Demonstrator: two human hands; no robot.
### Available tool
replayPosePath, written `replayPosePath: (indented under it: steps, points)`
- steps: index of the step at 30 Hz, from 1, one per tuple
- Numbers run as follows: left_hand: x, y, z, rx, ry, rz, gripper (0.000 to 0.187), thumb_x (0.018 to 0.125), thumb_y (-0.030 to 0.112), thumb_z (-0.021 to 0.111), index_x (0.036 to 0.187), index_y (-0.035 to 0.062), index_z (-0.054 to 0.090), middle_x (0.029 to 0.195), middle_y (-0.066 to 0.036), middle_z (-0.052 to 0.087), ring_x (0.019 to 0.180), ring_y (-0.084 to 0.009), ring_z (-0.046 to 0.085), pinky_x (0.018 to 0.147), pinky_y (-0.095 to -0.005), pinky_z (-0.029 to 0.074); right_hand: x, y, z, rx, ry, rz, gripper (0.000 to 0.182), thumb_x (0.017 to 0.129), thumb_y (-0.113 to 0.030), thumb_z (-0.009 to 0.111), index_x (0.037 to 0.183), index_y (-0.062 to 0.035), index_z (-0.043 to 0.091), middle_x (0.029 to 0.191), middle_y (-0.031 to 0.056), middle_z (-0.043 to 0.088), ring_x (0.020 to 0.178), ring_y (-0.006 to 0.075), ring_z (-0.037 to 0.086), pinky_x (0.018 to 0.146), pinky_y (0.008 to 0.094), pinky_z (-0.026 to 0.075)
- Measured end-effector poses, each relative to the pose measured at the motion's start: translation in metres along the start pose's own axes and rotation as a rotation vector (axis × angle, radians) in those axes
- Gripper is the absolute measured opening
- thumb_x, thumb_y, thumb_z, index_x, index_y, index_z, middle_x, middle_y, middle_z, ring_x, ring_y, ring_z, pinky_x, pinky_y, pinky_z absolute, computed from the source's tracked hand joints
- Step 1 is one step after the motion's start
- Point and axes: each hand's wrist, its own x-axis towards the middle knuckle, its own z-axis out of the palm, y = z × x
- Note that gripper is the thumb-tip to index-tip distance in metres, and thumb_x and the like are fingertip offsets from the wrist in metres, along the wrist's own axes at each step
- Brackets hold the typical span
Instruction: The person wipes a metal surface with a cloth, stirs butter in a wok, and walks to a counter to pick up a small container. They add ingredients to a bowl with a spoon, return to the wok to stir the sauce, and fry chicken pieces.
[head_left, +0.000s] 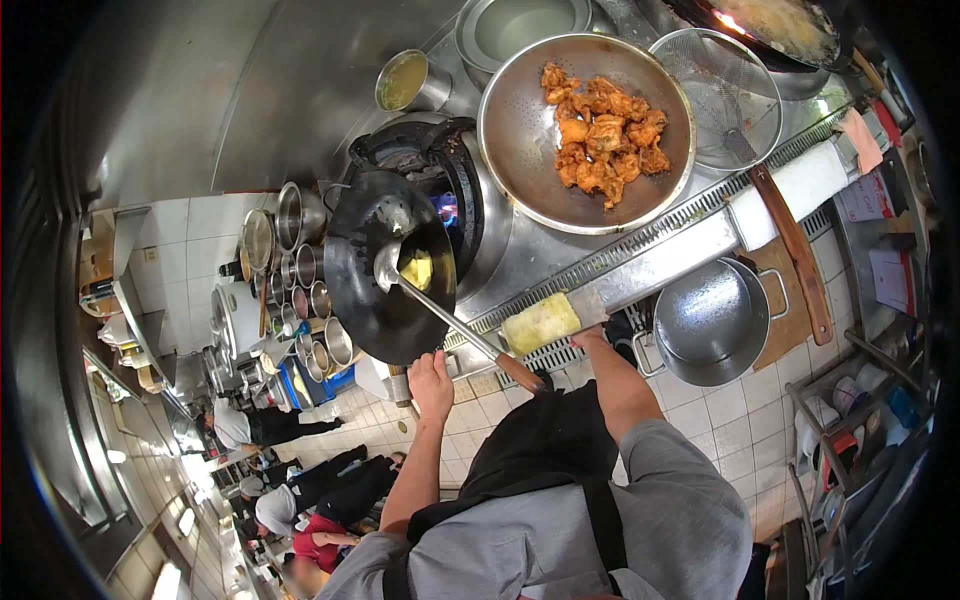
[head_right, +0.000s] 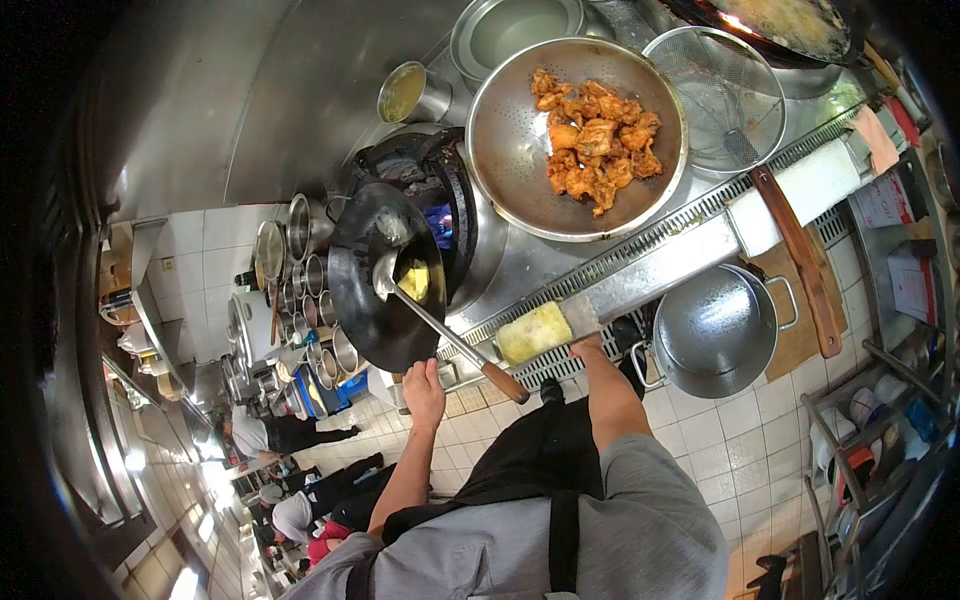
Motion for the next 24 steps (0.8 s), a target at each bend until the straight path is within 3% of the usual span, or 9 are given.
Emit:
replayPosePath:
  steps: [24]
  points:
    - [0.003, 0.004, -0.007, -0.001, 0.017, 0.037, 0.033, 0.105, 0.022, 0.056, 0.078, 0.0039, 0.054, 0.074, -0.018, 0.058, 0.076, -0.0401, 0.056, 0.073, -0.0512, 0.042, -0.046, -0.03, -0.024, 0.105, 0.042, 0.016, 0.041, 0.107, -0.03, 0.05, 0.137, -0.0015, 0.056, 0.092, 0.0129, 0.077, 0.055, 0.0196, 0.07, 0.05, 0.0336, 0.058]
